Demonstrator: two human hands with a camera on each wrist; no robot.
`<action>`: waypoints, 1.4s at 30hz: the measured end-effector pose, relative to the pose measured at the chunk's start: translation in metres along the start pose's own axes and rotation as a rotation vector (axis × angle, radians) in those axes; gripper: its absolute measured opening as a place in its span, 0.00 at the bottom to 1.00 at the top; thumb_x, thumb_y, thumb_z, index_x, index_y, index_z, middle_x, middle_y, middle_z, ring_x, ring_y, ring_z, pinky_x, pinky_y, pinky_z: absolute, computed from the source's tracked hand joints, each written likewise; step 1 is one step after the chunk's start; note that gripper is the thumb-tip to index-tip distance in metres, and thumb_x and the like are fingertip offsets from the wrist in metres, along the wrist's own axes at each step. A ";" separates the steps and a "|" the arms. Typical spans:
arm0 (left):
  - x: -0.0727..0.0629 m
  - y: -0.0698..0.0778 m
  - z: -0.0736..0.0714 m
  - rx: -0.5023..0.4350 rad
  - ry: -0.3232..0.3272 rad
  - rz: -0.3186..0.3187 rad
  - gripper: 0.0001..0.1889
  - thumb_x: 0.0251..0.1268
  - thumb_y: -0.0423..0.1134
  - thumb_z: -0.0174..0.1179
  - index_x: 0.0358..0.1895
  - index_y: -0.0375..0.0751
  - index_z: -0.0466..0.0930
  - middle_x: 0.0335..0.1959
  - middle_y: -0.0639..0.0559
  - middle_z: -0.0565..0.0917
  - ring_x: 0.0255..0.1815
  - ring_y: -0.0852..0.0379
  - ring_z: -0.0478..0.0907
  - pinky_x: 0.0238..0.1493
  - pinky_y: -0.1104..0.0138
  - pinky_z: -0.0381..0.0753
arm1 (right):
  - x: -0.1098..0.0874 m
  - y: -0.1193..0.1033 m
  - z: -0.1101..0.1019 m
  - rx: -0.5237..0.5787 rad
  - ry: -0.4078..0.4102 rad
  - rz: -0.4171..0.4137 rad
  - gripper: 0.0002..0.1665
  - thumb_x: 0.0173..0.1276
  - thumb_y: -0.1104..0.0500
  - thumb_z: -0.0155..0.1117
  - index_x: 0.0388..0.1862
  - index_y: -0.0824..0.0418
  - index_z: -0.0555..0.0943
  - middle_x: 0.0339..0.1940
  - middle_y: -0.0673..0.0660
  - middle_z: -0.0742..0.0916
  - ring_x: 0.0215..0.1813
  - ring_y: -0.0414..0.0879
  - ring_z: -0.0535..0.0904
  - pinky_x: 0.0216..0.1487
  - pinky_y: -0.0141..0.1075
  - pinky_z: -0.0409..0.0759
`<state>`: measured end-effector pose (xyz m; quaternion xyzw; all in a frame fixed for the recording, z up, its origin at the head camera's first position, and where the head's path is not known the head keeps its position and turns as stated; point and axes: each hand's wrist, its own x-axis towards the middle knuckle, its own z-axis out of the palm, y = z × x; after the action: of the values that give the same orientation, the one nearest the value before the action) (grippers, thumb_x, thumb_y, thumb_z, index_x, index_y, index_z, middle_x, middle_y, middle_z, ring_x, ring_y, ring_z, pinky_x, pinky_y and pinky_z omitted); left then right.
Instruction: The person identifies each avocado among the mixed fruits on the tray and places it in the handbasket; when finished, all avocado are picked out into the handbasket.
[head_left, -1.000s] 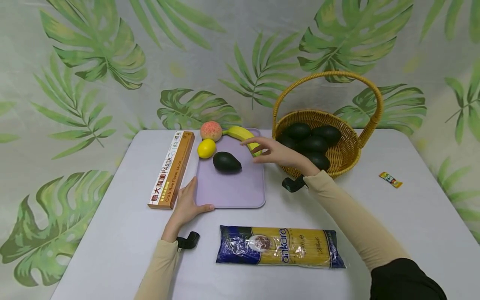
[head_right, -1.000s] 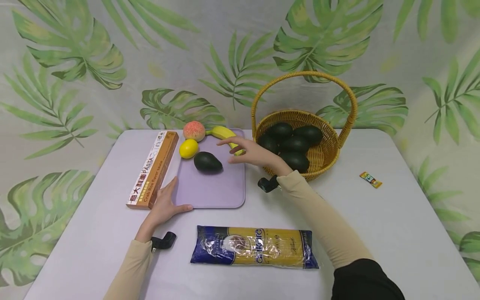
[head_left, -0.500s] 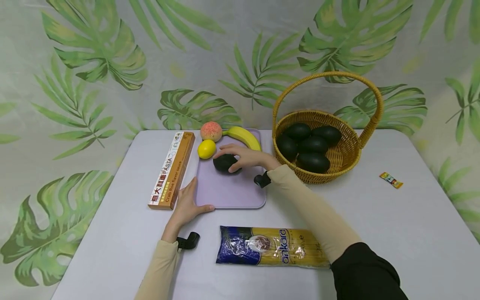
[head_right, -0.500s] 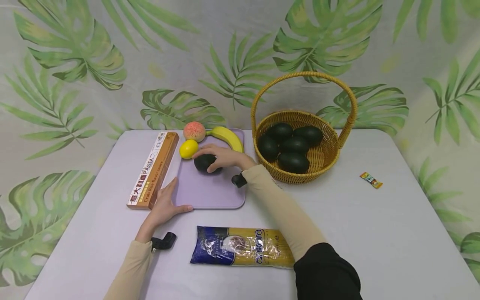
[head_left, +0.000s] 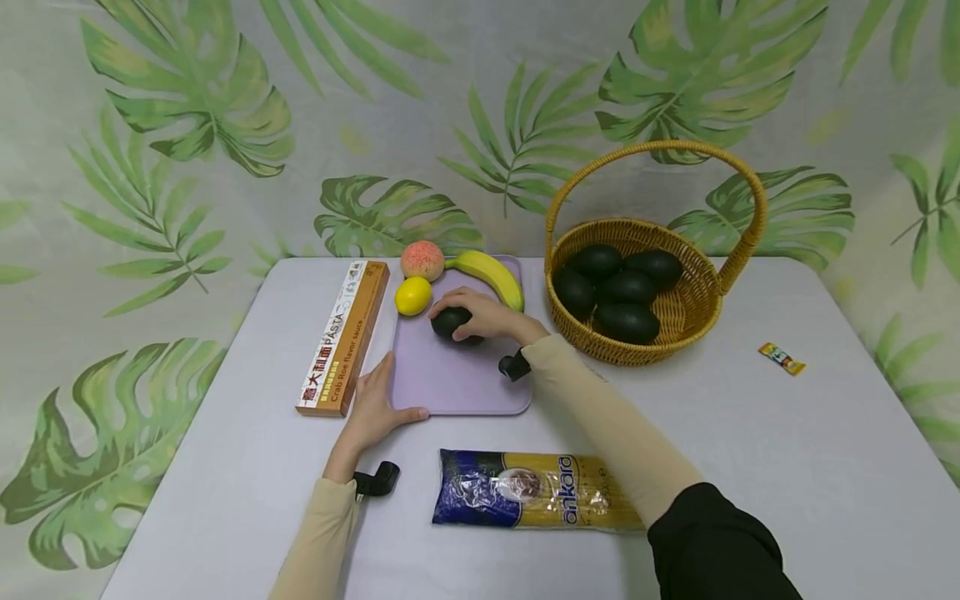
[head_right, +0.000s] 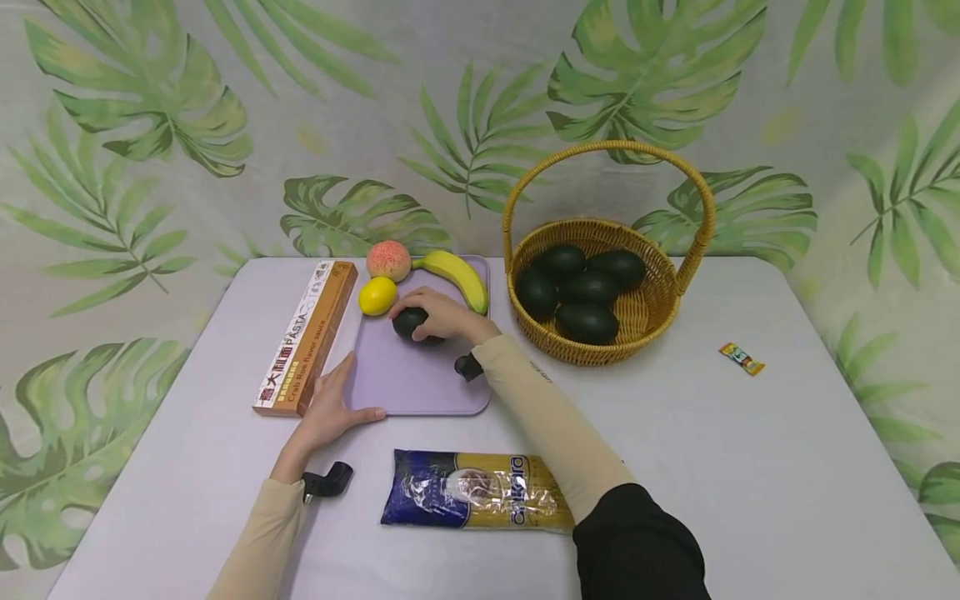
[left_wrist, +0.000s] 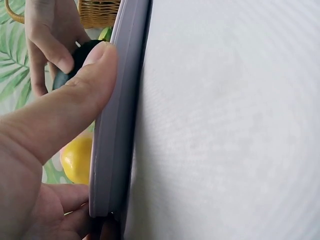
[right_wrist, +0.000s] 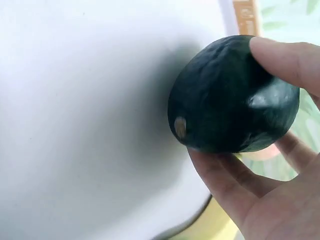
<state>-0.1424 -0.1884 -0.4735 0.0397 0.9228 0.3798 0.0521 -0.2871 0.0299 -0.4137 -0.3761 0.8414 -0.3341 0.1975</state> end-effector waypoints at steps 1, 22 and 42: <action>0.000 0.000 0.000 -0.001 0.001 0.001 0.59 0.47 0.46 0.75 0.74 0.25 0.41 0.75 0.33 0.47 0.70 0.35 0.47 0.69 0.46 0.49 | -0.002 0.000 -0.002 0.017 0.011 -0.015 0.27 0.62 0.67 0.65 0.61 0.56 0.77 0.67 0.57 0.72 0.67 0.50 0.63 0.66 0.45 0.60; -0.001 0.002 0.001 -0.019 -0.002 -0.007 0.60 0.46 0.46 0.75 0.74 0.26 0.40 0.75 0.33 0.46 0.71 0.35 0.45 0.70 0.47 0.47 | -0.187 0.024 -0.114 0.221 0.306 0.107 0.28 0.69 0.56 0.62 0.67 0.54 0.70 0.68 0.54 0.69 0.69 0.54 0.61 0.66 0.54 0.60; -0.003 -0.001 0.000 -0.016 0.003 0.001 0.61 0.45 0.47 0.76 0.73 0.24 0.40 0.75 0.32 0.46 0.71 0.34 0.45 0.70 0.46 0.45 | -0.251 0.078 -0.131 -0.069 0.417 0.377 0.33 0.69 0.55 0.62 0.69 0.61 0.65 0.71 0.70 0.62 0.60 0.68 0.62 0.55 0.61 0.63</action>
<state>-0.1399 -0.1894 -0.4746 0.0391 0.9197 0.3873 0.0510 -0.2424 0.3149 -0.3571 -0.1428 0.9298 -0.3327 0.0660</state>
